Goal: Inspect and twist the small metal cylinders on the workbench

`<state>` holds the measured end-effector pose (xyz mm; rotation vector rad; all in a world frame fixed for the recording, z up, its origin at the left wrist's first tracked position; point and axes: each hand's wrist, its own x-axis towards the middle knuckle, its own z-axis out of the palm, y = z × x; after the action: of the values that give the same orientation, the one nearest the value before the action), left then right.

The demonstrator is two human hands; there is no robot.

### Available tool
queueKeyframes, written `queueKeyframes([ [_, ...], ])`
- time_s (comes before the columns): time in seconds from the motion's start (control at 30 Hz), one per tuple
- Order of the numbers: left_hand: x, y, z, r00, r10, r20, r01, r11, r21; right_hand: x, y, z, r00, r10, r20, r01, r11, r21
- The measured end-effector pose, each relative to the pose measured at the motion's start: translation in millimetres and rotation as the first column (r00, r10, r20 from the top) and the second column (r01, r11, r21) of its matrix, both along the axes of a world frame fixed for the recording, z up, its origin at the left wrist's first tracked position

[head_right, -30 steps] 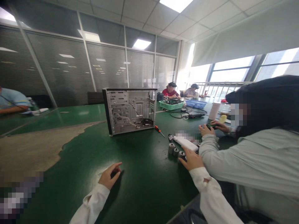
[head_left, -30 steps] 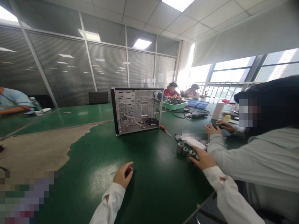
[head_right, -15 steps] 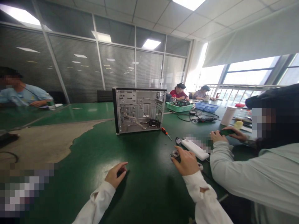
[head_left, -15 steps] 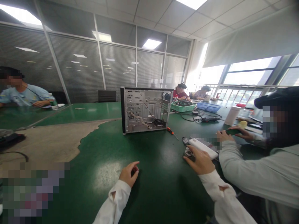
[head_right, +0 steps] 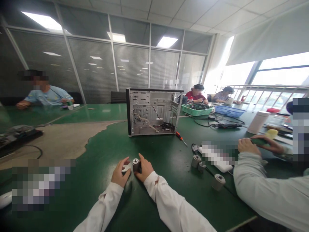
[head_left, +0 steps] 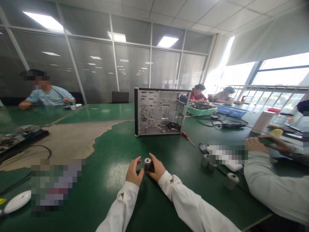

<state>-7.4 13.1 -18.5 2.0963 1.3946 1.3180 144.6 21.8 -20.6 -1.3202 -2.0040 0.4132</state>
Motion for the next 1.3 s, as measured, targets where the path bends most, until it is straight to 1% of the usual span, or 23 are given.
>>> queueKeyframes([
  [0.1, 3.6, -1.6, 0.5, 0.999, -0.040, -0.027, 0.041, 0.999, 0.029, 6.5, -1.1, -10.1, 0.991, 0.051, -0.125, -0.051, 0.999, -0.003],
  [0.2, 8.3, -2.0, 0.9, 0.993, -0.065, -0.094, 0.074, 0.992, 0.099, 9.7, -0.1, -11.7, 0.978, 0.065, -0.200, -0.067, 0.998, -0.001],
  [0.3, 12.8, -0.8, 1.8, 0.984, -0.032, -0.174, 0.060, 0.985, 0.160, 9.9, 3.4, -12.5, 0.975, 0.059, -0.216, -0.064, 0.998, -0.018],
  [0.37, 15.4, 0.4, 2.5, 0.975, 0.007, -0.220, 0.033, 0.984, 0.176, 9.8, 5.2, -13.4, 0.975, 0.061, -0.212, -0.066, 0.998, -0.019],
  [0.47, 17.6, 2.2, 3.0, 0.962, 0.021, -0.274, 0.023, 0.987, 0.159, 10.1, 5.7, -13.9, 0.975, 0.069, -0.209, -0.074, 0.997, -0.015],
  [0.53, 17.8, 3.3, 2.9, 0.962, -0.010, -0.274, 0.050, 0.989, 0.137, 10.4, 5.1, -13.2, 0.975, 0.077, -0.210, -0.082, 0.996, -0.016],
  [0.67, 17.5, 3.8, 3.5, 0.979, -0.108, -0.172, 0.124, 0.989, 0.083, 10.9, 3.9, -11.6, 0.974, 0.083, -0.211, -0.091, 0.995, -0.032],
  [0.77, 17.8, 2.7, 5.5, 0.991, -0.120, -0.065, 0.121, 0.993, 0.012, 10.9, 2.7, -11.5, 0.968, 0.090, -0.233, -0.101, 0.994, -0.033],
  [0.8, 17.7, 2.6, 6.0, 0.993, -0.115, -0.003, 0.115, 0.993, -0.022, 10.9, 2.1, -11.5, 0.964, 0.096, -0.246, -0.106, 0.994, -0.029],
  [0.87, 16.5, 3.1, 6.1, 0.979, -0.097, 0.181, 0.118, 0.987, -0.110, 11.1, 0.7, -10.8, 0.954, 0.106, -0.282, -0.115, 0.993, -0.016],
  [0.93, 14.1, 4.5, 4.7, 0.917, -0.068, 0.392, 0.155, 0.969, -0.194, 11.4, -0.9, -8.9, 0.940, 0.115, -0.320, -0.124, 0.992, -0.007],
  [1.0, 11.1, 6.3, 2.3, 0.822, -0.046, 0.568, 0.220, 0.945, -0.241, 11.6, -2.6, -6.1, 0.927, 0.134, -0.351, -0.147, 0.989, -0.011],
  [1.07, 8.5, 7.3, 0.1, 0.712, -0.017, 0.702, 0.274, 0.927, -0.255, 11.6, -4.3, -3.4, 0.909, 0.163, -0.384, -0.187, 0.982, -0.027],
  [1.13, 7.1, 7.0, -0.9, 0.598, 0.039, 0.801, 0.305, 0.913, -0.272, 11.0, -5.7, -1.7, 0.886, 0.188, -0.423, -0.223, 0.974, -0.034],
  [1.2, 6.5, 5.5, -0.5, 0.495, 0.104, 0.863, 0.332, 0.895, -0.298, 9.9, -6.8, -1.4, 0.864, 0.209, -0.458, -0.250, 0.968, -0.031],
  [1.3, 5.3, 2.7, 1.1, 0.382, 0.158, 0.911, 0.402, 0.859, -0.318, 7.8, -8.5, -2.0, 0.835, 0.239, -0.496, -0.291, 0.956, -0.028],
])
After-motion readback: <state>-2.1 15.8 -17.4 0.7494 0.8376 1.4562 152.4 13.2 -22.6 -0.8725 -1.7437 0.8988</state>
